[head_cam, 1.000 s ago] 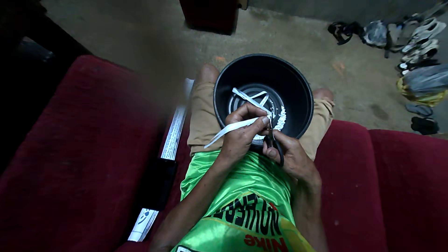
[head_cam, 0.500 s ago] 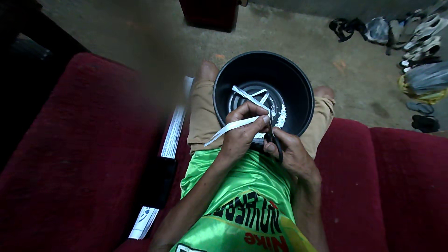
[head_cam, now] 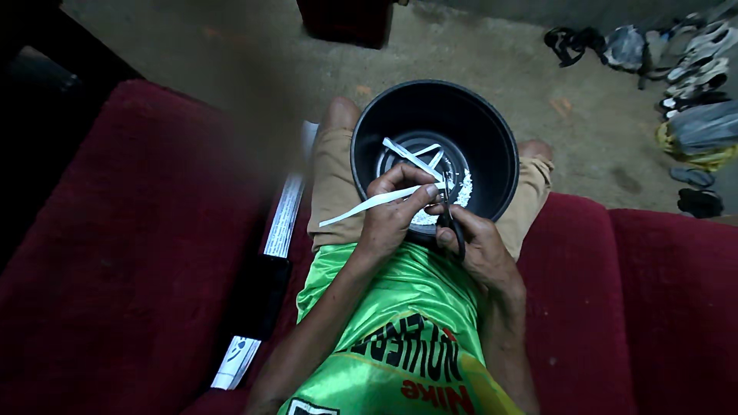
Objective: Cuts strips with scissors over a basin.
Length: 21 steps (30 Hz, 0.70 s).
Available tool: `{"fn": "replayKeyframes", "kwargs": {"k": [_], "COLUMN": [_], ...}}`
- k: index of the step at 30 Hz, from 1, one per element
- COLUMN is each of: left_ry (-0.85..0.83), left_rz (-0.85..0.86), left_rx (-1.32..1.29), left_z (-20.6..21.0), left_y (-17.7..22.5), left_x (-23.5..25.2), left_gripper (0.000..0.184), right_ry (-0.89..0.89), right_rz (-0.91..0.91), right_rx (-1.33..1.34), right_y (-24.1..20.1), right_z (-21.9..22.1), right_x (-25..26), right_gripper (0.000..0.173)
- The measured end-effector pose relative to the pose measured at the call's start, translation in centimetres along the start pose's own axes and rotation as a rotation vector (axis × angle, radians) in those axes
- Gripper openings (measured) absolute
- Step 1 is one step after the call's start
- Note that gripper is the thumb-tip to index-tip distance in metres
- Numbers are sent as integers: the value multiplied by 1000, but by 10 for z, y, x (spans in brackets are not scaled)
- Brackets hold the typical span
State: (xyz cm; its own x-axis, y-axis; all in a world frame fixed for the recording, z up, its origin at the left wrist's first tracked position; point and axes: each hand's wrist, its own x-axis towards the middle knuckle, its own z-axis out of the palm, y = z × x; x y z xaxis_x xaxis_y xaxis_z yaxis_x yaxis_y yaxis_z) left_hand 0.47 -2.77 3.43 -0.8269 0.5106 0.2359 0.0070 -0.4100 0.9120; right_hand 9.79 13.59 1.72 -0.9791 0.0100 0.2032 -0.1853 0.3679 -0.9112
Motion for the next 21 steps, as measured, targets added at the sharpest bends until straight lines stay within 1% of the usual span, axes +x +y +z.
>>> {"fn": "replayKeyframes", "kwargs": {"k": [2,3,6,8,12,16,18,21], "left_ry": [5,8,25,32,20,47,37,10], "left_rz": [3,2,2,-2,-3,-13,-14,-10], "left_rx": [-16,-27,-44,-48,-47,-123,-104,-47], "left_z": [-1,-1,0,1,1,3,3,3], "left_y": [-1,-1,0,1,1,0,0,2], "left_x": [1,1,1,1,0,3,3,0], "left_gripper": [11,11,10,10,10,9,10,10], "right_ry": [8,2,-60,-80,-79,-55,-39,-29], "right_rz": [6,7,-2,-20,-7,-21,-31,-22], "right_rx": [27,33,32,13,-17,-21,-25,-42], "right_y": [0,0,-1,1,2,2,1,1], "right_z": [1,1,-1,-1,0,0,1,1], "right_x": [-1,-1,-2,-2,0,1,1,1], "right_gripper": [37,38,53,58,59,54,50,50]}}
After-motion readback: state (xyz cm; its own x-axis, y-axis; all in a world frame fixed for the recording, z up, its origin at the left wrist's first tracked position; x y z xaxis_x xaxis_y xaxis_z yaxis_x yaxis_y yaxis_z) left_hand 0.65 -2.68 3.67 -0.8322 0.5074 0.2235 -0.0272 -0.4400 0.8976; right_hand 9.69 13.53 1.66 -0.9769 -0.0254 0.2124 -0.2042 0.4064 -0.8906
